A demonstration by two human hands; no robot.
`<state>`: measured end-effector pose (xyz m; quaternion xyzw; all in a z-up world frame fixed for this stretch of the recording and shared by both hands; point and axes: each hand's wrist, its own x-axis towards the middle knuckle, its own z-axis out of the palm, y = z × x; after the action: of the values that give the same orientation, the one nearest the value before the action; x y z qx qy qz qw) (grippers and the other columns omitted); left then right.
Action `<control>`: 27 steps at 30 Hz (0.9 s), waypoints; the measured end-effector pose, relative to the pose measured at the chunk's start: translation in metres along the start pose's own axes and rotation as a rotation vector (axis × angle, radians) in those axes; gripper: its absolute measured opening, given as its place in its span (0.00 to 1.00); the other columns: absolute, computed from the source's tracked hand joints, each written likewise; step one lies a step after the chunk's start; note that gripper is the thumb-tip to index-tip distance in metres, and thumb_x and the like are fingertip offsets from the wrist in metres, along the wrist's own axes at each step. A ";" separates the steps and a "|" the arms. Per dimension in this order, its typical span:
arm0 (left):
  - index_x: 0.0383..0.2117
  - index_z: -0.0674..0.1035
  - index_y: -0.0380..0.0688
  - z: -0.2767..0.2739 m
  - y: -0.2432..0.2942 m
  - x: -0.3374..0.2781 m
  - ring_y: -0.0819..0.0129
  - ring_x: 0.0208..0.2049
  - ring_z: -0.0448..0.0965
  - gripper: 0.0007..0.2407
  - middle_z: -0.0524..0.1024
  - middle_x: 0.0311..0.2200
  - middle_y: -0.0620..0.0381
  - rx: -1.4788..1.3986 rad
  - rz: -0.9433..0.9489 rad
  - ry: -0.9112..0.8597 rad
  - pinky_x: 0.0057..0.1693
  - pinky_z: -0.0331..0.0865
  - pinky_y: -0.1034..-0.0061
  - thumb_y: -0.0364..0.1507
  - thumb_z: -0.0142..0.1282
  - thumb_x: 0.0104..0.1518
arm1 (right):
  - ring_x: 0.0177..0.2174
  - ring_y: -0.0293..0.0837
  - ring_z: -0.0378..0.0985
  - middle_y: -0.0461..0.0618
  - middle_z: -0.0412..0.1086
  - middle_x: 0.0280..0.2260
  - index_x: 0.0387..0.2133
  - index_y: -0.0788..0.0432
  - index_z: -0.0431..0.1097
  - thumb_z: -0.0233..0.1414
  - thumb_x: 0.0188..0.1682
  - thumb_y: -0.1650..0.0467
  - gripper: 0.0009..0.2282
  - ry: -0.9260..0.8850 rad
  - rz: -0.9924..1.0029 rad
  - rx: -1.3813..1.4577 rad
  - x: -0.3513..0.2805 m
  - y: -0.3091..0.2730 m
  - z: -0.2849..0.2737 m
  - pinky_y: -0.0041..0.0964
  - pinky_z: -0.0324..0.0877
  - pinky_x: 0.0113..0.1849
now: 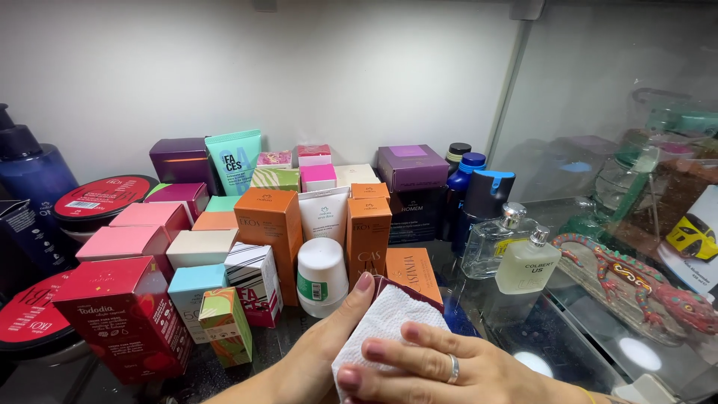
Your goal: The person wipes several cosmetic items with a white cloth, including a clear perfume bottle, a small purple box, and a dark blue box. They open the dark blue box, remove a cream tube, wipe it, and place it back inside before closing the box and setting it down.
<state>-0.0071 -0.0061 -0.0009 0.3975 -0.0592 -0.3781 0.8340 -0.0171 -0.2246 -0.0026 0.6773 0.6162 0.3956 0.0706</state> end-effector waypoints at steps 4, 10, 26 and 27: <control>0.35 0.76 0.39 -0.006 -0.001 0.000 0.79 0.12 0.59 0.27 0.66 0.17 0.60 0.052 -0.061 -0.059 0.20 0.52 0.90 0.55 0.41 0.64 | 0.68 0.35 0.57 0.36 0.56 0.69 0.68 0.53 0.57 0.34 0.65 0.68 0.18 -0.070 -0.068 -0.205 0.006 -0.005 -0.011 0.35 0.50 0.68; 0.38 0.78 0.38 0.016 0.014 -0.010 0.64 0.21 0.69 0.30 0.73 0.26 0.50 0.039 -0.068 0.094 0.27 0.61 0.78 0.57 0.42 0.62 | 0.66 0.33 0.62 0.43 0.57 0.68 0.66 0.61 0.55 0.34 0.64 0.71 0.18 -0.164 -0.114 -0.352 -0.019 -0.012 -0.011 0.28 0.57 0.66; 0.58 0.67 0.58 0.049 0.023 -0.028 0.69 0.49 0.82 0.27 0.78 0.50 0.59 1.201 0.807 0.198 0.48 0.77 0.71 0.54 0.43 0.54 | 0.38 0.22 0.68 0.26 0.71 0.46 0.59 0.33 0.71 0.44 0.58 0.60 0.17 -0.891 1.051 1.351 -0.013 0.003 -0.014 0.18 0.65 0.41; 0.58 0.67 0.58 0.062 0.022 -0.021 0.69 0.49 0.82 0.27 0.78 0.50 0.59 1.198 0.808 0.196 0.48 0.77 0.71 0.54 0.43 0.54 | 0.38 0.22 0.68 0.26 0.71 0.46 0.59 0.33 0.71 0.44 0.58 0.60 0.17 -0.893 1.053 1.349 -0.018 0.001 -0.010 0.18 0.65 0.41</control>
<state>-0.0342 -0.0211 0.0604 0.7650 -0.3233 0.0938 0.5491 -0.0211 -0.2449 -0.0031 0.8529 0.2474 -0.3548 -0.2923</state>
